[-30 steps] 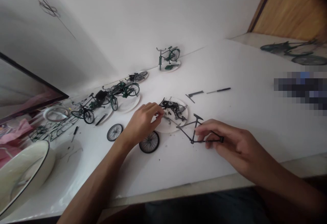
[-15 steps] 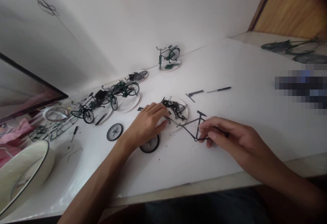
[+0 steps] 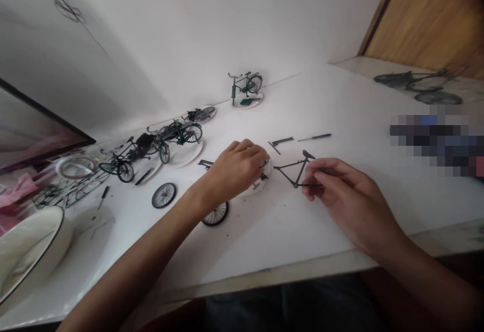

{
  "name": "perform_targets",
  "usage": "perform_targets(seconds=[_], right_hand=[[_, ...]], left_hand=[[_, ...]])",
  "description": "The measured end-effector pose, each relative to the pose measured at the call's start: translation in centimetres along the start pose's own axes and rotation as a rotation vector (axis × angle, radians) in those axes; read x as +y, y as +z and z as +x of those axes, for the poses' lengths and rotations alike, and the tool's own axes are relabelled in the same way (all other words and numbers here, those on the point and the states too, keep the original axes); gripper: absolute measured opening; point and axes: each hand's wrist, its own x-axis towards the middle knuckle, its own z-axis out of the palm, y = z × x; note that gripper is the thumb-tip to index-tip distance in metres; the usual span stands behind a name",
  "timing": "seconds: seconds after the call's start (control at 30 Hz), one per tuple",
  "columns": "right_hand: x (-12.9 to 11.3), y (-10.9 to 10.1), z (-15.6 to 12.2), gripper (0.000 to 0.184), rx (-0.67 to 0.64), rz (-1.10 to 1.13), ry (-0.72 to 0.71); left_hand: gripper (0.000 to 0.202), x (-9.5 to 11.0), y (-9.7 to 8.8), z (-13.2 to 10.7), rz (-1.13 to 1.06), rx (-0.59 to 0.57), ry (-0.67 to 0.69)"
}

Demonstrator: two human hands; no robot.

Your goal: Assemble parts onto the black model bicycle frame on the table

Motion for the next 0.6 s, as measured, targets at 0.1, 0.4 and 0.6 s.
perform_targets(seconds=[0.1,0.4,0.6], right_hand=[[0.0,0.1,0.1,0.005,0.003,0.010,-0.009],[0.0,0.2,0.4,0.019,-0.021,0.084,0.040],[-0.1,0.1,0.2,0.022,-0.044,0.030,0.031]], left_hand=[[0.021,0.2,0.5,1.7,0.117,-0.062,0.073],[0.023,-0.8,1.9,1.8,0.105,0.010,-0.029],[0.004,-1.6,1.0,1.3,-0.361,0.174,-0.257]])
